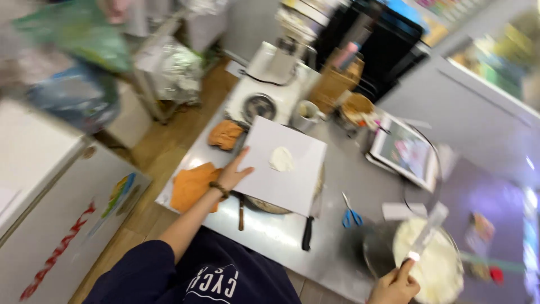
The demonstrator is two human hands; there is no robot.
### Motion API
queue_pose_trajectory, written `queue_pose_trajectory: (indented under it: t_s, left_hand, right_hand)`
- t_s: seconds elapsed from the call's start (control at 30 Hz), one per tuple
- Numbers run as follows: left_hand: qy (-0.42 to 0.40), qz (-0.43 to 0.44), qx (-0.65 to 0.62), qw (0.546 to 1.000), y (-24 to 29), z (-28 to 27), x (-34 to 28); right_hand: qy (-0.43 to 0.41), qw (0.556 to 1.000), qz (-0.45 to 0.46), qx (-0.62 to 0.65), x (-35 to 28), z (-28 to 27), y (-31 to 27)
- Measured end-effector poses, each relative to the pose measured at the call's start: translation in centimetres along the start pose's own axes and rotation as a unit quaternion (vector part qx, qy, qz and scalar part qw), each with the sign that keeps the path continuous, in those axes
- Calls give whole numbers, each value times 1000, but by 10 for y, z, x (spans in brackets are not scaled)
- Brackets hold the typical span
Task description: The person spreads white cream from a large metal bowl onto sponge cake layers using a spatula, then stacks additional sponge layers on top of the cream and presses them into place, repeating the cream-and-stack cycle to build up a layered cake on a white board.
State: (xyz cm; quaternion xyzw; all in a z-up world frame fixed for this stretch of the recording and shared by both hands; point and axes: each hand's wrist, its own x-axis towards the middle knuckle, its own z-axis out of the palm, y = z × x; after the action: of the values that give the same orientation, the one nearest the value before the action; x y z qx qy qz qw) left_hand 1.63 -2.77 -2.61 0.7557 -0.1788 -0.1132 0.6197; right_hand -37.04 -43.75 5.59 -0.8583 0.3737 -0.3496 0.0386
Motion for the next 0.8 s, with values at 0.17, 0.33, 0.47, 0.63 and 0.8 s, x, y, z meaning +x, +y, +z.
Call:
queue_pose_trajectory:
  t_s: [0.17,0.33,0.47,0.63,0.8]
  left_hand:
    - [5,65,60,996,-7,6,-5]
    - [-24,-24,67,997,49,-1,-16]
    - [-13,-19,74,997,52,-5,-15]
    - [-23,-78,90,993,58,-11,-12]
    - [-11,-89,76,993,45,-14,-1]
  right_hand:
    - [-6,979,133,-155,-131,-51,78]
    - [-70,967,225,-100,-240,-94,63]
    - [-70,981,180,-36,-339,-69,147]
    - [-45,878,389,275,-210,-99,17]
    - [17,719,364,592,-78,-82,-91]
